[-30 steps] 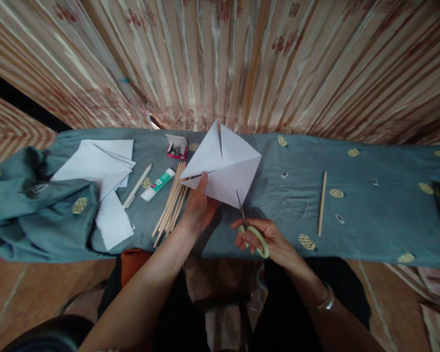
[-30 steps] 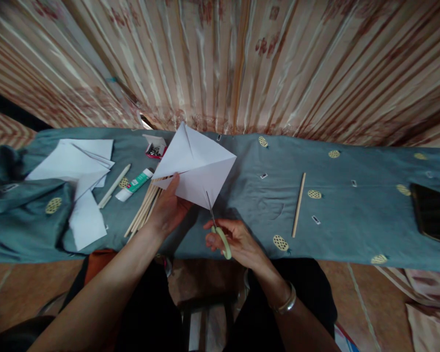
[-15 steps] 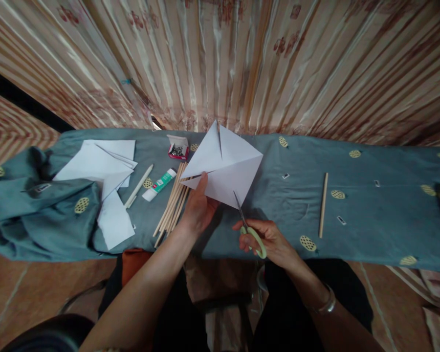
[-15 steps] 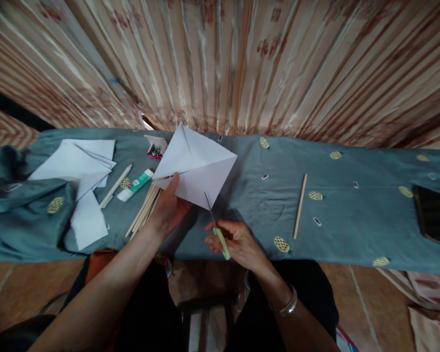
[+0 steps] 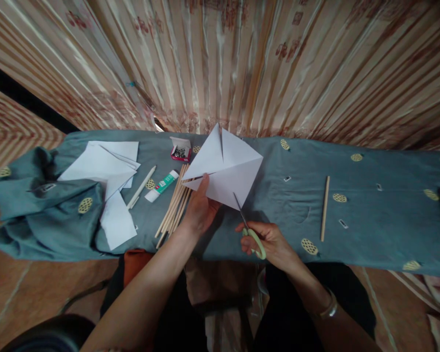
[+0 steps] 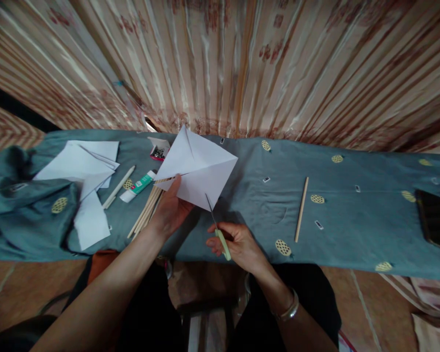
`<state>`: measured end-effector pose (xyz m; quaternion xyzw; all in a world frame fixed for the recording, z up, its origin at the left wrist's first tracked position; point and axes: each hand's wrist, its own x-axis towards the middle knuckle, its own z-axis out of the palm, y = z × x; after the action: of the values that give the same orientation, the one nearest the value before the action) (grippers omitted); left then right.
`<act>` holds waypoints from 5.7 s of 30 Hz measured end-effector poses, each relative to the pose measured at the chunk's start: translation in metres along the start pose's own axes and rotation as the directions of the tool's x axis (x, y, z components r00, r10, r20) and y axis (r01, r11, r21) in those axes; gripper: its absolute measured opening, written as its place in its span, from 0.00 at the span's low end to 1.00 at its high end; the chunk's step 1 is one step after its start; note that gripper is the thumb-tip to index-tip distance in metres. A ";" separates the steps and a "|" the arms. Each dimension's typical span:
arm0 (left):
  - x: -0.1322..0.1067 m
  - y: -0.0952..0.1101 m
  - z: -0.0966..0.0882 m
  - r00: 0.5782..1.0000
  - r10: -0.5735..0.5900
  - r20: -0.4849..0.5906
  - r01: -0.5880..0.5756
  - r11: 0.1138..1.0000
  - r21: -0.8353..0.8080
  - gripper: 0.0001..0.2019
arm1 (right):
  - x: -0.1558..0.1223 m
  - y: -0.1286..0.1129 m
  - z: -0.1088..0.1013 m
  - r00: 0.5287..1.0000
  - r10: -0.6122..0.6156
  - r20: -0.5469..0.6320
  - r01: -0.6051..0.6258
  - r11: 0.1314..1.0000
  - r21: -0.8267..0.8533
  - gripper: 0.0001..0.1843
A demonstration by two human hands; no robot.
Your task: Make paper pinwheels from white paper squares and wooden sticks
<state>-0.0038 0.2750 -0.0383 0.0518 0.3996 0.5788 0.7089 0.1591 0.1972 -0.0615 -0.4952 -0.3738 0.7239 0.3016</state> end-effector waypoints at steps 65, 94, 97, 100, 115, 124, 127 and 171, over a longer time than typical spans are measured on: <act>-0.013 -0.012 0.003 0.993 -0.117 -0.029 0.118 0.993 0.030 0.09 | 0.002 -0.001 0.004 0.994 -0.018 -0.105 0.023 0.999 0.044 0.28; -0.013 -0.017 -0.003 0.994 -0.107 -0.020 0.109 0.991 0.077 0.07 | 0.004 -0.004 0.006 0.991 -0.039 -0.131 0.042 0.999 0.022 0.28; -0.012 -0.018 -0.005 0.994 -0.110 -0.016 0.111 0.991 0.074 0.07 | 0.005 -0.003 0.006 0.990 -0.016 -0.137 0.022 0.999 0.043 0.27; -0.011 -0.018 -0.005 0.993 -0.119 -0.020 0.120 0.990 0.070 0.08 | 0.005 -0.003 0.006 0.988 -0.002 -0.154 0.011 0.998 0.061 0.26; -0.015 -0.019 -0.003 0.992 -0.121 -0.024 0.123 0.986 0.108 0.07 | 0.004 -0.005 0.008 0.986 -0.024 -0.164 0.036 0.997 0.070 0.25; -0.015 -0.017 -0.002 0.992 -0.128 -0.014 0.129 0.986 0.102 0.07 | 0.005 0.001 0.005 0.987 -0.053 -0.148 0.058 0.998 0.031 0.23; -0.015 -0.018 -0.003 0.992 -0.121 -0.022 0.122 0.988 0.095 0.06 | 0.006 -0.001 0.006 0.986 -0.052 -0.161 0.060 0.997 0.046 0.23; -0.013 -0.012 -0.009 0.959 -0.244 0.144 0.195 0.937 0.291 0.15 | 0.000 -0.012 -0.053 0.772 -0.413 -0.483 0.323 0.909 -0.262 0.22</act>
<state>0.0001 0.2561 -0.0440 0.1556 0.4143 0.4281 0.7880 0.2098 0.2164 -0.0631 -0.6146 -0.4244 0.4528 0.4869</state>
